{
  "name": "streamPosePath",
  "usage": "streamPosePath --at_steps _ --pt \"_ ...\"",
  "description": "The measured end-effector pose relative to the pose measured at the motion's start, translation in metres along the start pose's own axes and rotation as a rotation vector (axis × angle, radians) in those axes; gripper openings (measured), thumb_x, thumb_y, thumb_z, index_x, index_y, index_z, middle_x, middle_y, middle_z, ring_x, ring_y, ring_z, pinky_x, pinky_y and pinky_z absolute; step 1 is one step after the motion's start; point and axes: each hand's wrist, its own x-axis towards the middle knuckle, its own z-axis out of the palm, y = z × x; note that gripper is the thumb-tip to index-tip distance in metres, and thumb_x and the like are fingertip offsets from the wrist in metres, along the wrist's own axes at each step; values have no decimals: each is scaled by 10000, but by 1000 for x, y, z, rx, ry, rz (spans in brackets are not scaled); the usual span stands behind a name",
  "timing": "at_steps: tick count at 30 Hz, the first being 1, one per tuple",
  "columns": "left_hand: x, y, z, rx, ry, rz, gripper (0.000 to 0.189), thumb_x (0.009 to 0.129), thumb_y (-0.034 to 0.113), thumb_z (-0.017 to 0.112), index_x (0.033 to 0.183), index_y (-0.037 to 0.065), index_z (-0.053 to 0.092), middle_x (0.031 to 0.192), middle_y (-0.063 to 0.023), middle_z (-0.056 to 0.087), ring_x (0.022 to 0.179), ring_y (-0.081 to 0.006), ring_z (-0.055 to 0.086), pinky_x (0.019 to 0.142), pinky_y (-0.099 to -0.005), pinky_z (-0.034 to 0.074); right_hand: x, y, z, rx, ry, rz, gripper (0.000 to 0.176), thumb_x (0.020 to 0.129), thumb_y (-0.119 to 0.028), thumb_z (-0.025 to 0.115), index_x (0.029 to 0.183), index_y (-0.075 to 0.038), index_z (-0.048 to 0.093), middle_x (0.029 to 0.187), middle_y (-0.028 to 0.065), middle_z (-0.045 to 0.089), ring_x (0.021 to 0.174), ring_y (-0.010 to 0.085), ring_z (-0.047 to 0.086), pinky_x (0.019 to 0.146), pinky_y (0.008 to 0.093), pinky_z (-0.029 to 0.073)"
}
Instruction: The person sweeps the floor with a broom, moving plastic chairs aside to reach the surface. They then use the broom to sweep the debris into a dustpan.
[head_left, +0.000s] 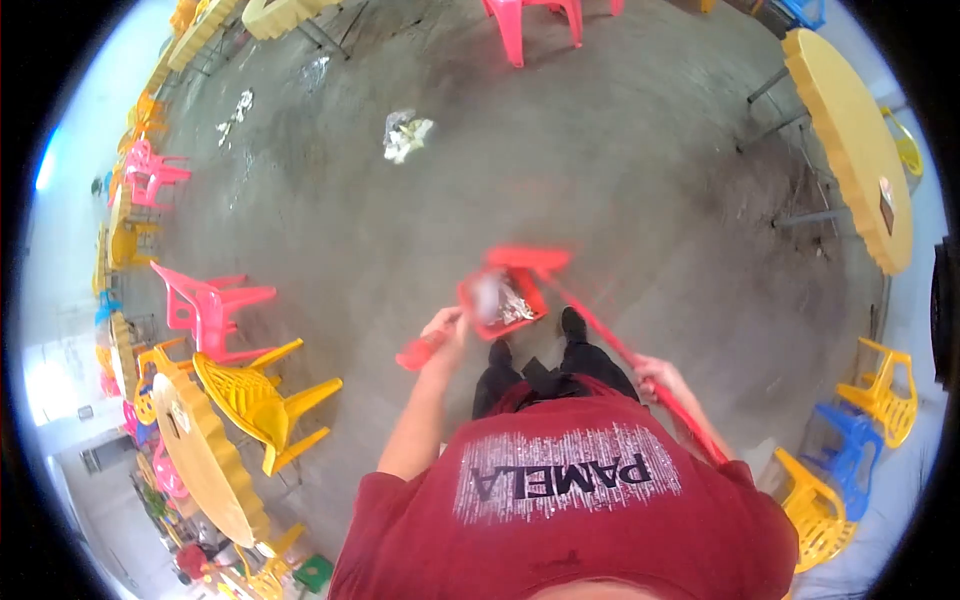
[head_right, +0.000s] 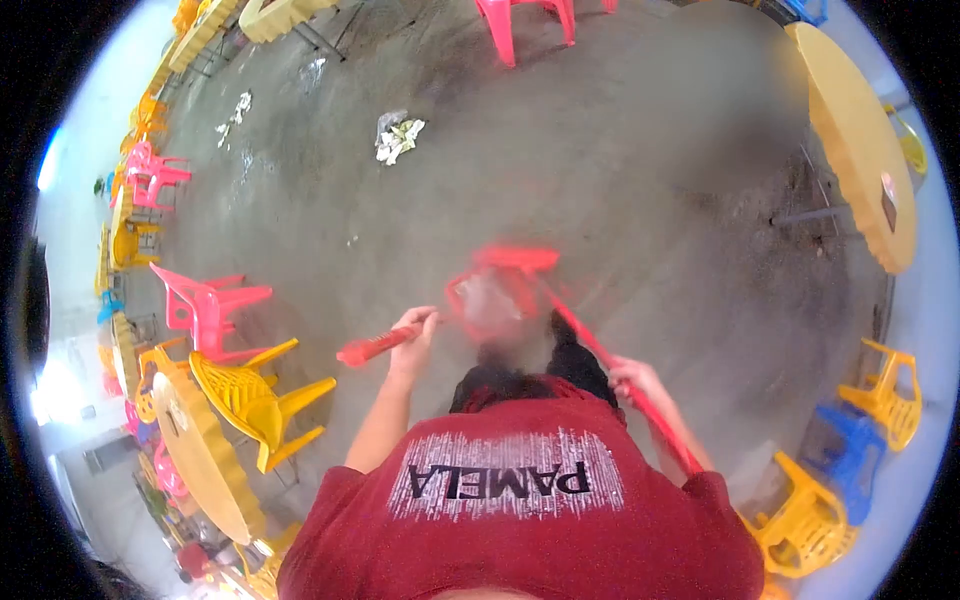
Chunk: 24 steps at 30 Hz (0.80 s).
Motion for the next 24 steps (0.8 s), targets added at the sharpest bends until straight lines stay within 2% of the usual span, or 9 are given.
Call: streamPosePath --at_steps 2,6,13,15,19,20,22,23,24 --pt "3 10 5 -106 84 -59 202 892 141 650 1030 -5 629 917 -61 676 843 -113 617 795 -274 494 -21 -1 -1 39 -63 32 537 858 -118 542 1380 -49 443 705 0 540 431 19 407 350 179 313" --pt "-9 -12 3 -78 229 6 167 884 116 651 1002 -1 647 904 -93 692 827 -139 649 770 -287 516 -58 -42 -5 83 -207 81 501 870 -81 504 1364 -27 445 709 13 543 413 32 418 334 177 307" --pt "-78 -69 -25 -259 364 15 144 891 109 646 999 16 662 941 -89 690 857 -133 639 806 -280 502 -59 -120 5 -282 34 -54 516 802 -6 531 1318 -22 508 656 41 558 389 76 461 341 209 333" --pt "-103 -64 -38 -301 466 -160 137 909 123 627 976 8 659 958 -80 687 882 -128 630 834 -293 492 -46 -137 10 -461 35 -126 539 824 -37 517 1359 -13 457 626 24 525 397 56 419 338 192 323" --pt "-171 -66 -70 -543 833 -279 146 947 137 571 949 0 622 928 -76 676 899 -149 625 848 -340 490 -15 -167 9 -555 -13 -147 547 834 -86 503 1375 -34 441 646 -5 503 388 41 377 333 168 280" --pt "-194 -67 -79 -682 985 -236 144 952 142 557 908 10 591 890 -68 661 868 -151 622 836 -335 493 -35 -176 45 -588 59 -137 518 811 -4 475 1329 -9 487 609 -16 474 402 41 380 341 167 276" --pt "-229 -79 -92 -947 1248 -87 184 962 154 528 824 32 530 815 -52 631 804 -156 616 813 -326 499 -14 -187 49 -539 -75 -115 506 817 0 464 1323 -1 473 635 7 491 407 50 403 338 161 304" --pt "-247 -84 -105 -1047 1460 -56 189 961 100 468 778 53 478 705 -39 542 667 -163 565 753 -352 509 -8 -192 57 -590 -105 -109 502 821 -7 464 1322 -3 470 633 5 489 409 49 408 339 164 308" --pt "-272 -66 -123 -950 1549 -99 203 966 106 461 769 56 469 671 -30 509 615 -155 523 720 -360 509 -5 -197 70 -642 -123 -101 498 824 -14 463 1322 -5 467 630 2 486 412 48 413 340 168 313"
